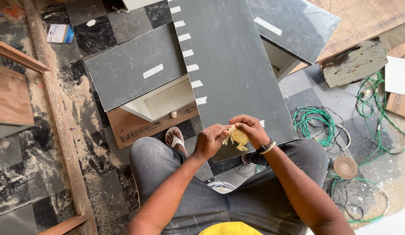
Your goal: Applying white adhesive tape to the edges of gray furniture panels.
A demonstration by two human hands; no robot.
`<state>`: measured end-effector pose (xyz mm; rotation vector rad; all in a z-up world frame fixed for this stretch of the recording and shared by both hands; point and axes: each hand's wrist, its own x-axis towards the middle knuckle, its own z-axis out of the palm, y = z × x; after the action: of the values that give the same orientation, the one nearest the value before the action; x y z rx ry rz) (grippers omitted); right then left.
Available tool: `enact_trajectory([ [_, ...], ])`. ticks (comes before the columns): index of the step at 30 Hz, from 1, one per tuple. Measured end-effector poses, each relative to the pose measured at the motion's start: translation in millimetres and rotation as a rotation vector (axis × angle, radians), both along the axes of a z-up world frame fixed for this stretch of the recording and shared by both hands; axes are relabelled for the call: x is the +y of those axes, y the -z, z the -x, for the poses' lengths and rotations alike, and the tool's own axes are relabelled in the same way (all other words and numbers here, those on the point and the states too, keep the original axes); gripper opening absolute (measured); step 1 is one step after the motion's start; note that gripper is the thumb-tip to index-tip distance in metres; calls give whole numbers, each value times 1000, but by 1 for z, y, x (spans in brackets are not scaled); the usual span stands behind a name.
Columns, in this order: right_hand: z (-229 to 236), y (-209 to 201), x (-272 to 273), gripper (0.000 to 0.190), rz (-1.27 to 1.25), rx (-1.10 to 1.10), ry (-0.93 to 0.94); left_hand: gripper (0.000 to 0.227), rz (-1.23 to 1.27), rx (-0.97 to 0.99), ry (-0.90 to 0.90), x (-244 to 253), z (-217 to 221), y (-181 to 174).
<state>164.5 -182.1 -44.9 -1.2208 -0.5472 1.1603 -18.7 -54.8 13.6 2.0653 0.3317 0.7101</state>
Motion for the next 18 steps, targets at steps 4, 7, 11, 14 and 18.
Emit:
enact_trajectory([
  [4, 7, -10, 4, 15, 42, -145, 2, 53, 510, -39, -34, -3, -6, 47],
  [7, 14, -25, 7, 14, -31, -377, -32, 62, 950, -82, -66, -6, -6, 74],
  [11, 33, -24, 4, 13, -128, -465, 11, 64, 1082, -167, -30, -21, -16, 49],
  [14, 58, -53, 13, 13, -144, -655, 106, 69, 1155, -215, 39, -34, -19, 14],
  [18, 66, -80, 20, 18, -175, -885, 208, 72, 1282, -297, 83, -38, -22, 7],
])
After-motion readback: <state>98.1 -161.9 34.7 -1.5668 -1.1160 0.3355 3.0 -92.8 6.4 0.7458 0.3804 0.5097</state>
